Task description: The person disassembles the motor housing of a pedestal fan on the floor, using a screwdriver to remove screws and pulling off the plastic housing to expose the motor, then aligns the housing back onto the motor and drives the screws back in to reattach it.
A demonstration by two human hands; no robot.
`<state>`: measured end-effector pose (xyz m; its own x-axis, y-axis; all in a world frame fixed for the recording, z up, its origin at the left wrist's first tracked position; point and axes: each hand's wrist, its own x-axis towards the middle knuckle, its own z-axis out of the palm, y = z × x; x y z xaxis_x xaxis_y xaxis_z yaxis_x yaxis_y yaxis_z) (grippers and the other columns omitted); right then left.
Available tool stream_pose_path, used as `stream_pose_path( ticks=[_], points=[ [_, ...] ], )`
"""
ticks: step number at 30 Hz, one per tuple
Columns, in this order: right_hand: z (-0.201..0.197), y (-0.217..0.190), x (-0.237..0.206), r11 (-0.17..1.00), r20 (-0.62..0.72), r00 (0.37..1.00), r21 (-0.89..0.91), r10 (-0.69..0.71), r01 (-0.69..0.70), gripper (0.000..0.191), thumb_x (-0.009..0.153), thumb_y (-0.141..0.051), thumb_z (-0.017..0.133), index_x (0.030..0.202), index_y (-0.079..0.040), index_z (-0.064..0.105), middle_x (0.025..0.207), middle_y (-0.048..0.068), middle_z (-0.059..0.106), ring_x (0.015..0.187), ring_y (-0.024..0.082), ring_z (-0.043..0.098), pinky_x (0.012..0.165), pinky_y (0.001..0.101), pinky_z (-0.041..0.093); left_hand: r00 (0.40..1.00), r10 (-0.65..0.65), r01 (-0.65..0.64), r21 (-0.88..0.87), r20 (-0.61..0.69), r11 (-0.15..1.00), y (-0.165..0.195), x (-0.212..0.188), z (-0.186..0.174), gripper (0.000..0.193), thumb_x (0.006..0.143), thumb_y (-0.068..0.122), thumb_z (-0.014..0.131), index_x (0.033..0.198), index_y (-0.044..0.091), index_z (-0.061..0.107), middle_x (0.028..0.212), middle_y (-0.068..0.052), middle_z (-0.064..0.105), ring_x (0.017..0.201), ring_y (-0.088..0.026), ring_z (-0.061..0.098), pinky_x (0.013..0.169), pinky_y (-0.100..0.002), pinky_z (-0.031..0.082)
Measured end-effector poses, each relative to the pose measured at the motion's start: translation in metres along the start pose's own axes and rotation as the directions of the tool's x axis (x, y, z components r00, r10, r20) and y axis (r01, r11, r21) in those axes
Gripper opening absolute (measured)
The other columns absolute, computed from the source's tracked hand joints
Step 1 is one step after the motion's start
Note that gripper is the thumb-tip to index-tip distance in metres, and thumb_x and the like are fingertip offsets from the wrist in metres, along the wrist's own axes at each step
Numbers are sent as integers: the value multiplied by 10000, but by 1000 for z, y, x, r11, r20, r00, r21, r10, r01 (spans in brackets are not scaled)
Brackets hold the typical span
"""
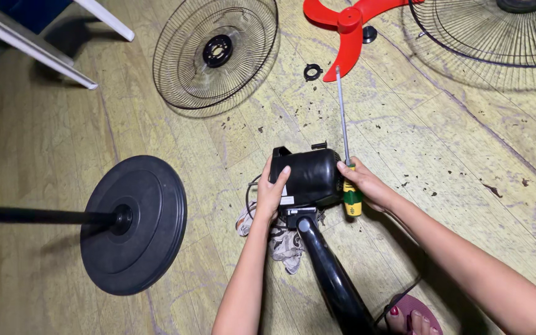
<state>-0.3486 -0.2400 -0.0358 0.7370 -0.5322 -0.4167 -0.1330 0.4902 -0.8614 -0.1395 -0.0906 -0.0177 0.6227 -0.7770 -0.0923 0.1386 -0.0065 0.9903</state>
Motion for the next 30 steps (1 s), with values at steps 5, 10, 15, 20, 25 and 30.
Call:
stream_pose_path(
  ticks=[5, 10, 15, 20, 25, 30],
  points=[
    [-12, 11, -4, 998, 77, 995, 4, 59, -60, 437, 884, -328, 715, 1175, -79, 504, 1003, 67, 614, 868, 154, 639, 714, 361, 590, 999, -45, 45, 42, -8, 998, -9, -9, -2, 706, 920, 180, 749, 1535, 29, 439, 1301, -106, 662, 1122, -154, 630, 986, -294, 508],
    [-9, 24, 4, 1000, 39, 999, 10, -13, 13, 456, 802, -182, 817, 1127, -65, 520, 923, 43, 639, 808, 154, 640, 689, 357, 580, 1000, -3, 3, 2, 13, 1000, -12, -12, -2, 737, 934, 201, 724, 1565, 20, 389, 1385, -105, 604, 1202, -162, 592, 1043, -292, 471],
    [-9, 40, 9, 967, -21, 992, -223, -127, 120, 482, 852, -317, 830, 1117, -26, 553, 871, 44, 608, 776, 134, 589, 672, 320, 530, 996, 75, -69, 139, -37, 988, -17, -15, -4, 738, 954, 266, 732, 1556, -4, 400, 1443, -123, 570, 1282, -177, 567, 1107, -301, 425],
    [-4, 41, 0, 978, -23, 1000, -210, -7, 2, 524, 849, -434, 750, 1096, -48, 496, 816, 49, 595, 675, 135, 605, 591, 322, 569, 995, 72, -56, 226, -64, 973, -18, -17, -5, 791, 891, 272, 788, 1535, -6, 424, 1393, -139, 600, 1220, -191, 600, 1068, -306, 459],
    [-7, 30, -20, 955, -145, 974, -217, 173, -202, 495, 937, -503, 574, 1067, -44, 442, 710, 112, 654, 520, 185, 588, 530, 342, 534, 998, 43, -32, 218, -46, 975, -14, -17, -5, 776, 887, 237, 787, 1536, 6, 429, 1376, -132, 617, 1187, -183, 618, 1048, -297, 470],
    [-79, 4, -55, 902, -229, 961, -365, 154, -231, 454, 955, -462, 611, 1140, -61, 503, 711, 137, 565, 556, 189, 552, 515, 349, 501, 999, -12, 17, 124, -39, 992, -11, -19, -8, 769, 899, 211, 771, 1555, 20, 418, 1371, -132, 616, 1177, -176, 607, 1048, -302, 467]
  ],
)
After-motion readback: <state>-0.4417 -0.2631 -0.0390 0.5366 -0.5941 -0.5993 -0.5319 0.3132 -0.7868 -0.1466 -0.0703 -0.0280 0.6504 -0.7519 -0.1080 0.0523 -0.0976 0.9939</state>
